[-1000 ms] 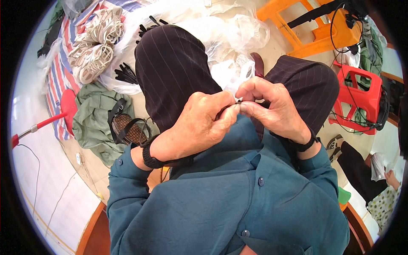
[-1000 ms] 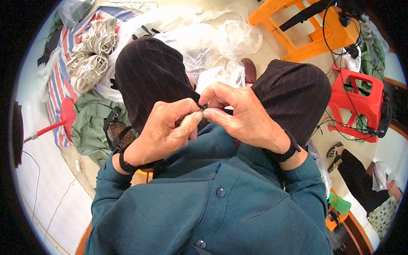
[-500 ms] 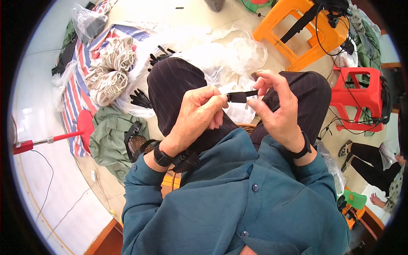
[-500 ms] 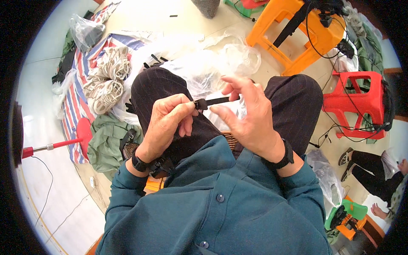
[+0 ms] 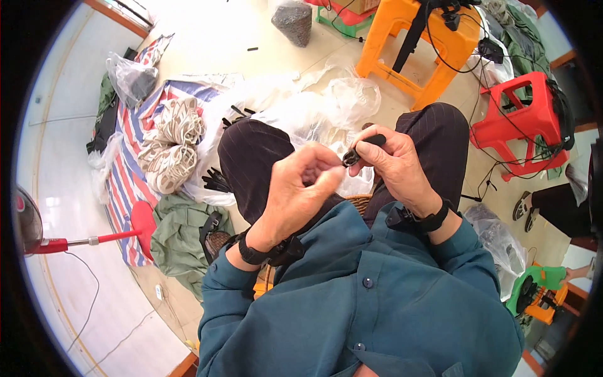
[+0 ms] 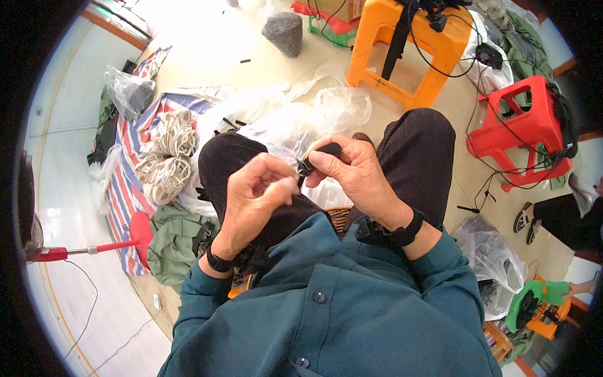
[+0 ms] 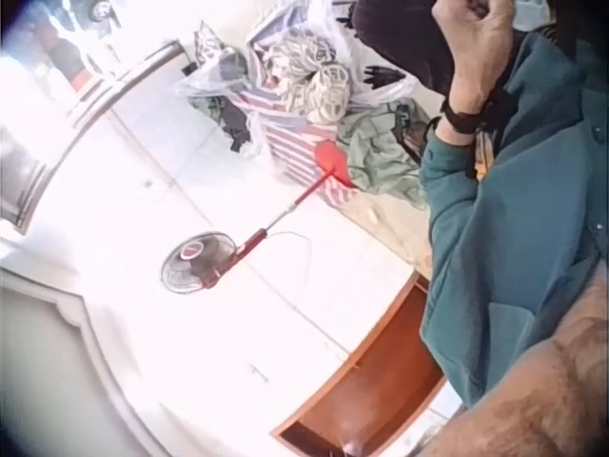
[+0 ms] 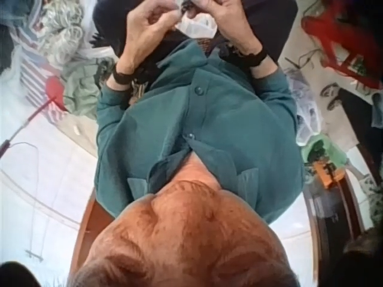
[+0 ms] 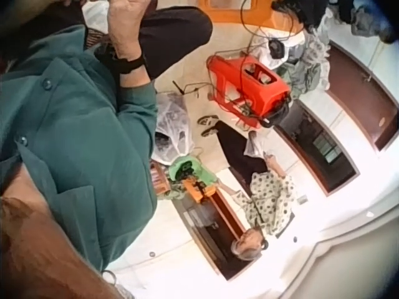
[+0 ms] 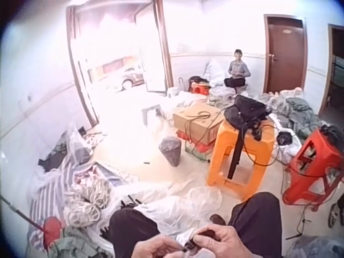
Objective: Manually sorting and organizing black plastic shoe components and buckles from plastic bags on the floor.
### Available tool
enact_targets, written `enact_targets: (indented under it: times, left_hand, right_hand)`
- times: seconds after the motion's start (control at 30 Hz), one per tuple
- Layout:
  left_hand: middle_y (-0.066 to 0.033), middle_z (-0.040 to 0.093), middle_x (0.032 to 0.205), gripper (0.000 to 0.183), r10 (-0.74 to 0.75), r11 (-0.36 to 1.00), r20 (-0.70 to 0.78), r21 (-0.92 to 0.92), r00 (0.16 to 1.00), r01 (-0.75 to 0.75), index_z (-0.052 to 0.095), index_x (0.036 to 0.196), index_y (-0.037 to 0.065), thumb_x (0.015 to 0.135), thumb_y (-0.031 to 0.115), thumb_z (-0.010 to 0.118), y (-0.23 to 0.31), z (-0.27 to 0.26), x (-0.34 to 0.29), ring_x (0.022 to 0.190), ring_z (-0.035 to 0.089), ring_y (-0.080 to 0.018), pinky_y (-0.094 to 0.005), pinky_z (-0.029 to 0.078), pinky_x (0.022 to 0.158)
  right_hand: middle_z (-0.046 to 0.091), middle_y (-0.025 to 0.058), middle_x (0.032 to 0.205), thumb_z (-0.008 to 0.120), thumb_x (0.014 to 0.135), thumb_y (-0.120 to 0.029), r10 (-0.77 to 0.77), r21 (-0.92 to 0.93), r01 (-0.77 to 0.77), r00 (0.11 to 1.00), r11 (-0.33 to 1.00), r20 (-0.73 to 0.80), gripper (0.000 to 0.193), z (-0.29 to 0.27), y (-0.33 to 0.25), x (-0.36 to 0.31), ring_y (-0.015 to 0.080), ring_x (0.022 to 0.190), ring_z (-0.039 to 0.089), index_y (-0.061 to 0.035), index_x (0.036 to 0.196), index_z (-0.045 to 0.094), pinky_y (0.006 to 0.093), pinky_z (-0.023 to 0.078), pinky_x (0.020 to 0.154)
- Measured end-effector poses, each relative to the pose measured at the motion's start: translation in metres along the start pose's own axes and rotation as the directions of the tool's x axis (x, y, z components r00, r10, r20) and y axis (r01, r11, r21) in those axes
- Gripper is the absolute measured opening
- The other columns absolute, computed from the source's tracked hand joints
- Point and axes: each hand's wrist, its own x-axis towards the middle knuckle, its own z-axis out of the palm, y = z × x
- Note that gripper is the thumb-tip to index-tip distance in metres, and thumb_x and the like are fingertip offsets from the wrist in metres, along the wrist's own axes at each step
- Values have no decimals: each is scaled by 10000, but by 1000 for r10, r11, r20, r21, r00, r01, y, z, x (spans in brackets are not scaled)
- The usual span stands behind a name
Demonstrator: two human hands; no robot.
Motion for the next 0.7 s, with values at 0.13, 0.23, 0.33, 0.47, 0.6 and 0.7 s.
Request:
enact_targets:
  times: [0.13,0.23,0.33,0.47,0.6,0.7]
  left_hand:
    - [-25,569,839,102,224,974,-270,83,936,-209,541,886,-16,790,19,542,0,0,0,799,519,-71,-213,427,727]
    - [-11,577,755,112,60,980,6,-191,998,-58,550,884,-17,816,72,545,0,4,-1,687,532,-62,-200,441,652]
    - [-20,570,697,103,47,968,84,-248,995,-25,555,876,-2,839,90,527,-7,7,0,600,524,-49,-181,434,560]
    - [-33,551,622,115,-33,973,99,-225,995,55,551,882,-7,859,95,504,-2,9,-3,472,458,-46,-159,348,417]
    - [3,474,525,129,-41,958,-166,-287,985,-8,565,877,-7,861,92,484,-11,1,-6,384,334,-19,-155,239,357]
    - [17,442,500,162,-15,943,-210,-328,978,-56,558,873,-17,871,109,456,-17,-21,-3,368,316,-20,-160,226,343]
  right_hand:
    - [592,48,763,528,866,-110,-2,241,-14,998,970,65,131,-3,3,-5,104,658,590,5,916,568,209,481,626]
    - [590,47,762,528,864,-107,8,261,-33,995,965,95,125,-3,5,-7,101,650,581,0,910,570,210,477,615]
    - [586,40,743,525,864,-105,-3,221,-19,995,975,98,117,-3,9,-7,93,625,561,-3,893,575,209,468,595]
    - [570,24,698,523,865,-123,-54,120,51,998,992,23,125,-4,12,-8,87,578,527,-12,869,582,206,451,567]
    - [556,23,677,513,874,-160,30,204,0,990,979,-140,175,-23,8,7,85,562,526,0,901,579,214,460,554]
    - [556,25,675,505,878,-151,57,321,3,983,947,-176,174,-48,8,21,80,561,528,4,915,576,211,462,548]
